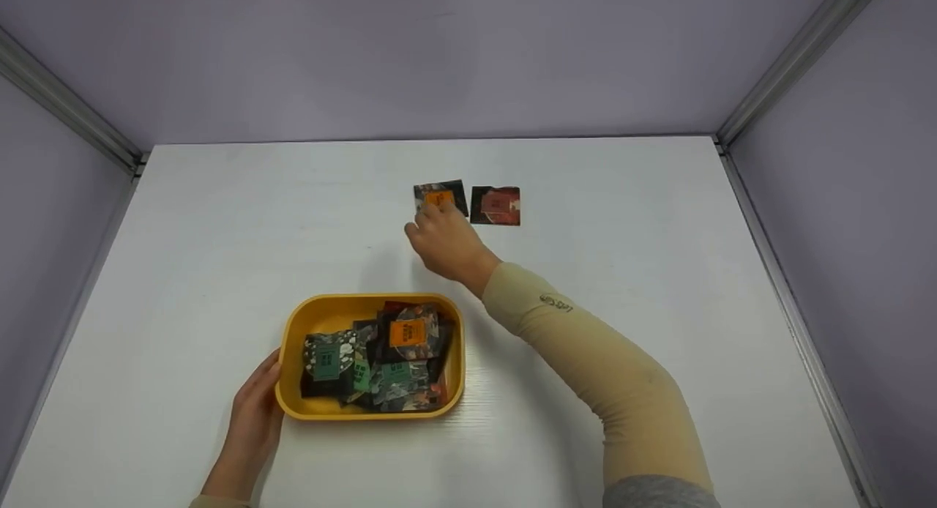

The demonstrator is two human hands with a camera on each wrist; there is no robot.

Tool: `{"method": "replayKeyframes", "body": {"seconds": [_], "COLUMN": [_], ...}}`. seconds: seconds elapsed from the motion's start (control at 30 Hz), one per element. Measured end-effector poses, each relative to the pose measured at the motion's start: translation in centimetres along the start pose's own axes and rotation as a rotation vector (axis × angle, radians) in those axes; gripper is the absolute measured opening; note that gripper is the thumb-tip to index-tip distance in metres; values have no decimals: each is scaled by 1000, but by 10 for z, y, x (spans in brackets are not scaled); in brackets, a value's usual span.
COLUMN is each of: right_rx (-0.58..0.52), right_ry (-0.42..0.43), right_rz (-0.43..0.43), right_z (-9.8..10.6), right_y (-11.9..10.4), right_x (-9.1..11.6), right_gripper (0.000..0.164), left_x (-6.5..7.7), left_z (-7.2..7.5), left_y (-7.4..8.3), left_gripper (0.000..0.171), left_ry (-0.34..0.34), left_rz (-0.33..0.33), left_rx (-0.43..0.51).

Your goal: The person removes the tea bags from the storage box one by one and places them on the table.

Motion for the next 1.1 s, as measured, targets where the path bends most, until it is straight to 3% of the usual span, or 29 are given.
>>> {"method": "replayKeyframes", "body": {"seconds": [0.3,0.43,0.6,0.87,1.1], "right_rx": [15,13,0,-117,-8], "right_ry": [23,84,86,-51,-92], "right_rz": [199,273,342,472,564], "right_z": [38,46,49,57,57], "right_y": [-48,-69,-96,-141,-167], "right_x": [-3,0,6,7,6], "right_gripper": [26,24,21,29,43], "left_x": [-1,-2,-3,-4,-1], "left_z": [-2,-3,-4,-3,-4], "left_y": [0,0,-1,1,0], "left_gripper": [58,58,59,61,56], "left_ry": [1,-2,-1,-18,-22], "left_rz": [6,10,33,36,-32], "left_rx": [3,6,1,3,14]}}
Point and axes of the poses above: each hand's wrist, its own x-axis away from the middle knuckle, its own z-axis out of the back of the hand, y = z × x, the point moved 4 cm from there along -x, towards the middle knuckle, and after that the axes turned 13 degrees about x, right-handed, at the moved point
